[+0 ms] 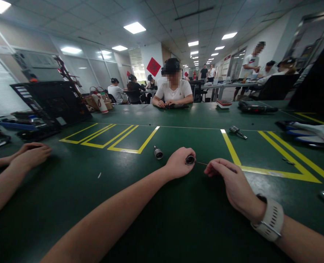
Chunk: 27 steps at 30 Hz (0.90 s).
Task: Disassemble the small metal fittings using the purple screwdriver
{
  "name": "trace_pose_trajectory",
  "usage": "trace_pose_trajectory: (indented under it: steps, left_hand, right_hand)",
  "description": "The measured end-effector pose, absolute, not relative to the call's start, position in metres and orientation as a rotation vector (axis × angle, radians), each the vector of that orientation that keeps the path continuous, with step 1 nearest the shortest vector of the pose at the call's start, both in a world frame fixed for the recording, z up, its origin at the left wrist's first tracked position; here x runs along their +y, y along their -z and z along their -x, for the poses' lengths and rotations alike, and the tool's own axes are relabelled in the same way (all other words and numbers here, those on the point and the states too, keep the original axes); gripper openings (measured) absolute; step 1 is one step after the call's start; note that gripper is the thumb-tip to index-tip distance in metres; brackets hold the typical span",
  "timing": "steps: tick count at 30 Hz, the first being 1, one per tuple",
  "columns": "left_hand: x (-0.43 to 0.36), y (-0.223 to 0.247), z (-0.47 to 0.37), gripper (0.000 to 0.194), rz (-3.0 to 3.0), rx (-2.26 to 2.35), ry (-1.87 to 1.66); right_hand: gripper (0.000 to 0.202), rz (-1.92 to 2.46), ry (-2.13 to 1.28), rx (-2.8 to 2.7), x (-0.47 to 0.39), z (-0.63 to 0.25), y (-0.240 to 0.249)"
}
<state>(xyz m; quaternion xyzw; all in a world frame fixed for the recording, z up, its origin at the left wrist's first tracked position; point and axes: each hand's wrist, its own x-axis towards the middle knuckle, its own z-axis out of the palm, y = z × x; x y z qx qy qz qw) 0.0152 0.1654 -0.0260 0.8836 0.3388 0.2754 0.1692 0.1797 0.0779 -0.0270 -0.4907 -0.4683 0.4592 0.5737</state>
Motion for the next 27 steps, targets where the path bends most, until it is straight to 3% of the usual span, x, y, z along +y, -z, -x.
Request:
trace_pose_trajectory:
  steps: [12,21,27]
  left_hand:
    - [0.165,0.028,-0.014,0.011,-2.471,1.076,-0.875]
    - [0.191,-0.011,0.008,0.028,-2.25,1.448,-1.333]
    - [0.23,-0.016,0.061,0.027,-2.281,1.743,-1.142]
  right_hand:
    - [0.017,1.098,-0.997,-0.921,0.079,-0.18,0.026]
    - [0.018,1.101,-1.041,-0.929,0.081,-0.182,0.028]
    - [0.019,1.119,-1.056,-0.973,0.08,-0.183,0.03]
